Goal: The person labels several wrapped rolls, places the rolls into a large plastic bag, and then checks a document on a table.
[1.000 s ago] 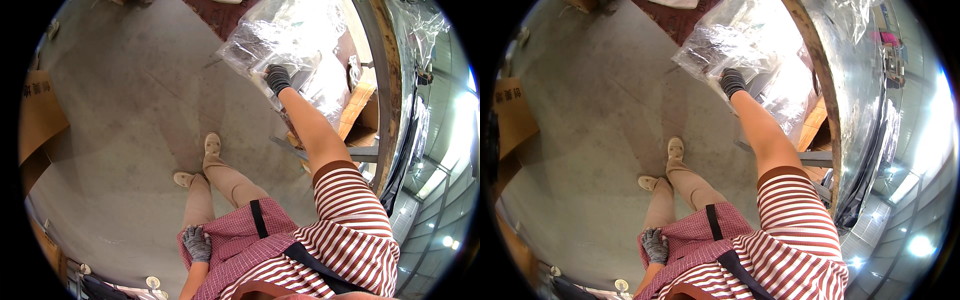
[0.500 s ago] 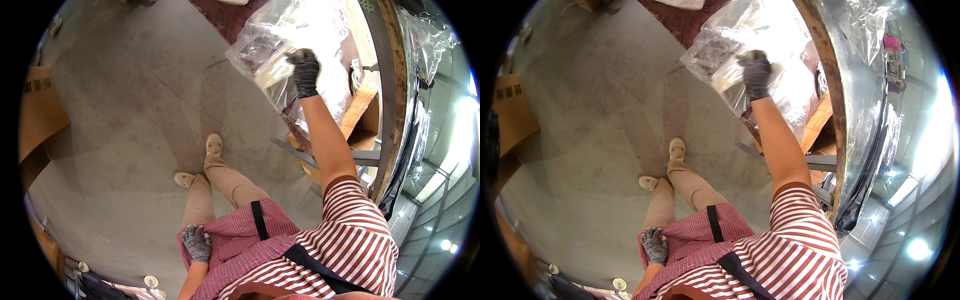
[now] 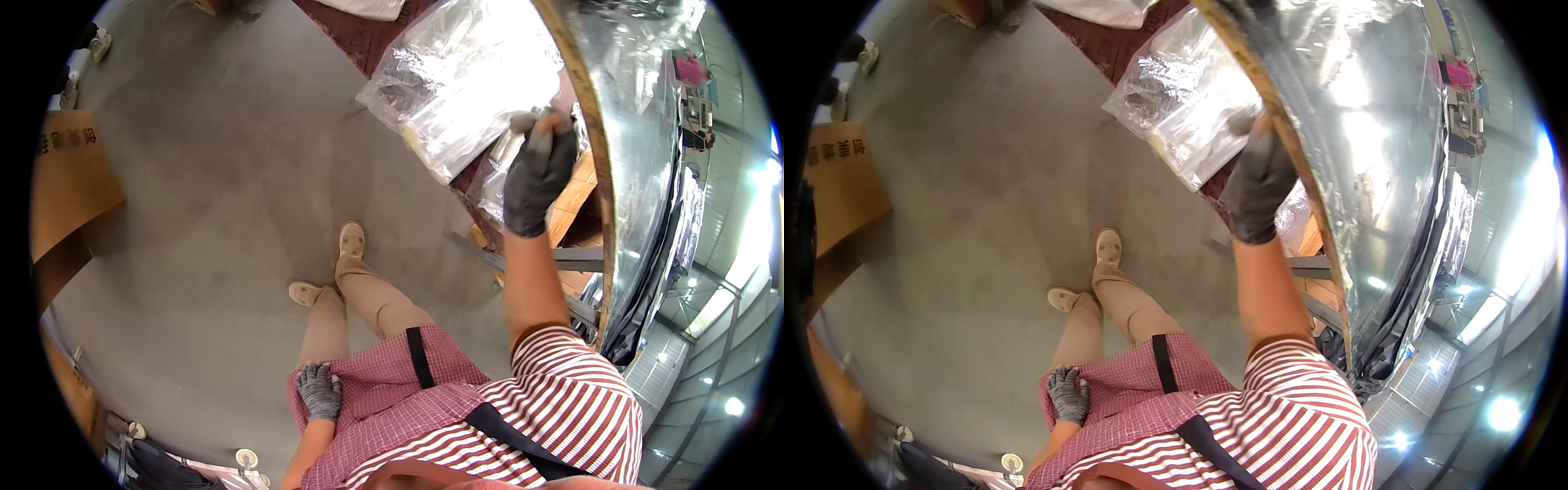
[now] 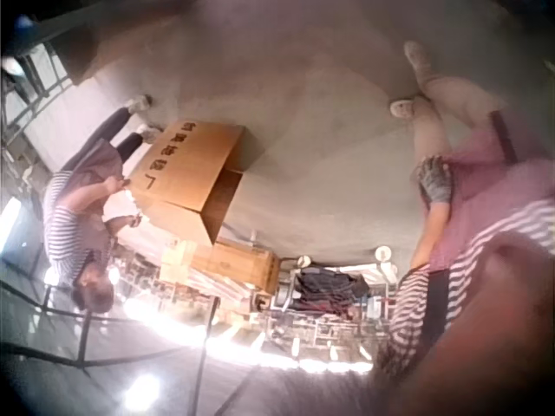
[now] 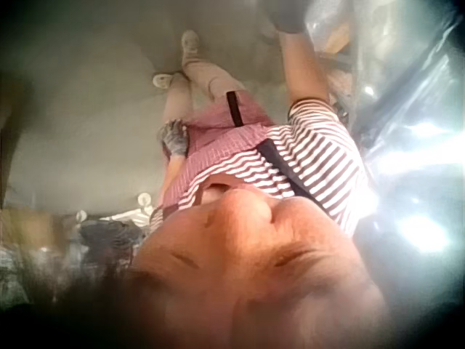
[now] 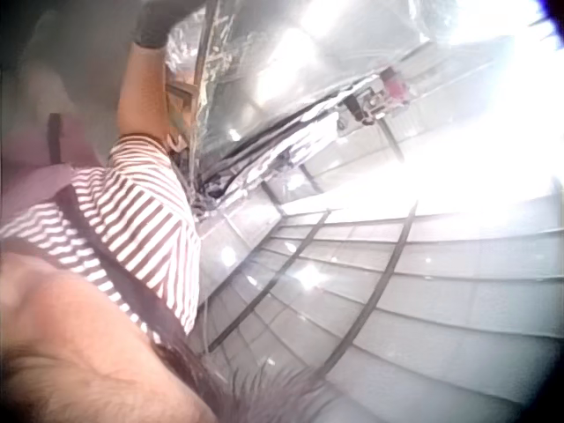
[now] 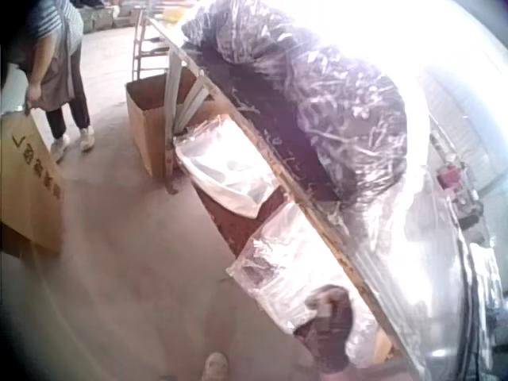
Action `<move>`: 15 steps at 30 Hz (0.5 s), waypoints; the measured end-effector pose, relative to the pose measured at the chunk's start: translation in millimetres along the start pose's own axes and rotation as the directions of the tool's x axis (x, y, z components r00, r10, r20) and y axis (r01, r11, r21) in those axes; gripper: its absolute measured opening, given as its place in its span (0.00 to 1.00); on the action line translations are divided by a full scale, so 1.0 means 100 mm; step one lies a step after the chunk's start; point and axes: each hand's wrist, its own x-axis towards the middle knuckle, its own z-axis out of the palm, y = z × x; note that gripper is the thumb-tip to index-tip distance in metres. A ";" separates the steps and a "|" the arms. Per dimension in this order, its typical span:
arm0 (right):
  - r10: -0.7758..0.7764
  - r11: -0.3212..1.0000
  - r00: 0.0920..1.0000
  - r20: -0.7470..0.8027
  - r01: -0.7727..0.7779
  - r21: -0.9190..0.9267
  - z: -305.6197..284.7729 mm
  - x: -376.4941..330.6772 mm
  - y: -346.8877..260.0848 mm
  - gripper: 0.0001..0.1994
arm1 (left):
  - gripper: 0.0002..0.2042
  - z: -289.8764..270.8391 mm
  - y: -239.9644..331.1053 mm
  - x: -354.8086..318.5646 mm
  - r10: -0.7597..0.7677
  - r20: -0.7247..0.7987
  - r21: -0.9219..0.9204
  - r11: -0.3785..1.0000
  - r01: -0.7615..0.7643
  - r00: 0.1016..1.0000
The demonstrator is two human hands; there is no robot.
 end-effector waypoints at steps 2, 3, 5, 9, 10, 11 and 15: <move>-0.081 0.950 0.984 0.159 0.125 -0.286 -0.07 -0.40 0.41 0.04 | 0.19 -0.03 -0.03 0.01 0.006 0.011 0.026 1.000 -0.006 1.000; -0.024 0.926 0.976 0.218 0.104 -0.362 -0.10 -0.53 0.40 0.03 | 0.19 -0.01 -0.05 -0.01 0.008 0.017 0.044 0.999 -0.008 1.000; 0.095 0.995 0.983 0.157 -0.090 -0.034 -0.07 -0.82 -0.34 0.02 | 0.20 0.00 -0.02 -0.02 0.000 0.063 0.049 0.999 -0.003 0.998; 0.175 0.979 0.963 0.204 -0.193 0.071 -0.53 -1.05 -1.20 0.01 | 0.20 -0.24 0.22 0.05 -0.071 -0.052 -0.298 0.953 0.052 0.996; 0.271 0.956 0.925 0.267 -0.292 0.038 -0.62 -1.04 -1.36 0.01 | 0.21 -0.52 0.42 0.02 -0.020 -0.093 -0.383 0.923 -0.017 0.995; 0.185 0.980 0.937 0.296 -0.200 0.020 -0.81 -1.14 -1.53 0.02 | 0.22 -0.74 0.58 0.01 0.040 -0.103 -0.363 0.929 -0.075 0.994; -0.152 0.960 0.972 0.176 0.103 0.260 -1.46 -1.19 -2.70 0.05 | 0.30 -1.51 1.33 0.07 0.276 -0.302 -0.300 0.881 -0.366 0.913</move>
